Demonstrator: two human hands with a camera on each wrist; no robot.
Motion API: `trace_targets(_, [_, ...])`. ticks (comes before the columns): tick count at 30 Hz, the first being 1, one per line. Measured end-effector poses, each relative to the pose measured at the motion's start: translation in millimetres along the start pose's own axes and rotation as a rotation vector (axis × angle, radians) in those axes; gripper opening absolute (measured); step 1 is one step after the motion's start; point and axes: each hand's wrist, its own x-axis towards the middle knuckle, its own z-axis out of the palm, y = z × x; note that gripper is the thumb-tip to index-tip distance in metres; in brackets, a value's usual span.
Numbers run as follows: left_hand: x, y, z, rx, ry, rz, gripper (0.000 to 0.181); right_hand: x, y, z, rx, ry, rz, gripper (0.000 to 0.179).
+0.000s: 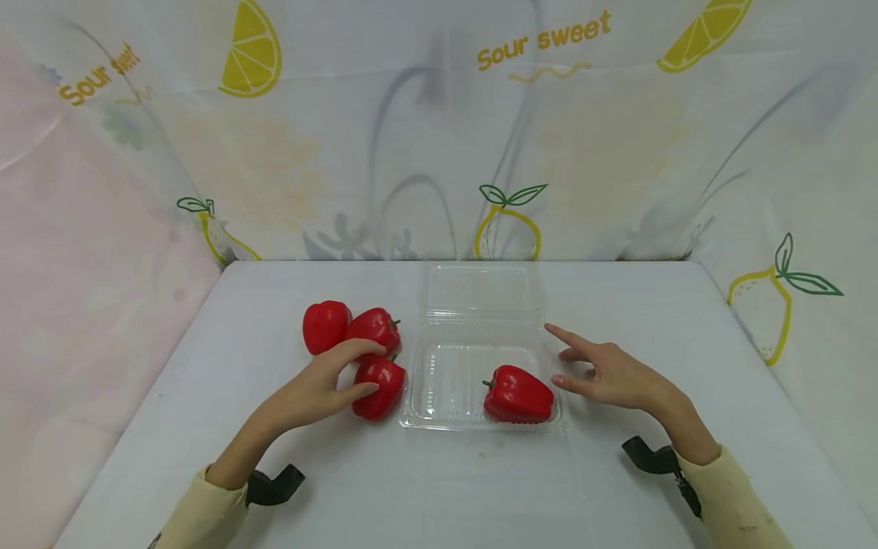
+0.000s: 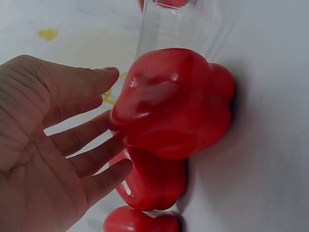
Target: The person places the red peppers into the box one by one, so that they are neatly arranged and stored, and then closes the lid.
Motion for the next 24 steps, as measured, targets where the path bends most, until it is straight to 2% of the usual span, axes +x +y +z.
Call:
trace_targets(9, [-4.0,0.1,-2.8,-0.024,-0.017,0.024,0.061,0.1,0.3,1.2,-0.011,0.003,-0.005,0.080])
trace_targets(17, [-9.4,-3.1,-4.1,-0.038,-0.031,0.002,0.049,-0.2,-0.7,1.5,-0.015,0.009,-0.005,0.080])
trace_targets(24, [-13.9,-7.7,-5.2,-0.062,-0.039,-0.028,0.049,0.0,-1.0,0.4,-0.007,-0.001,0.006,0.080])
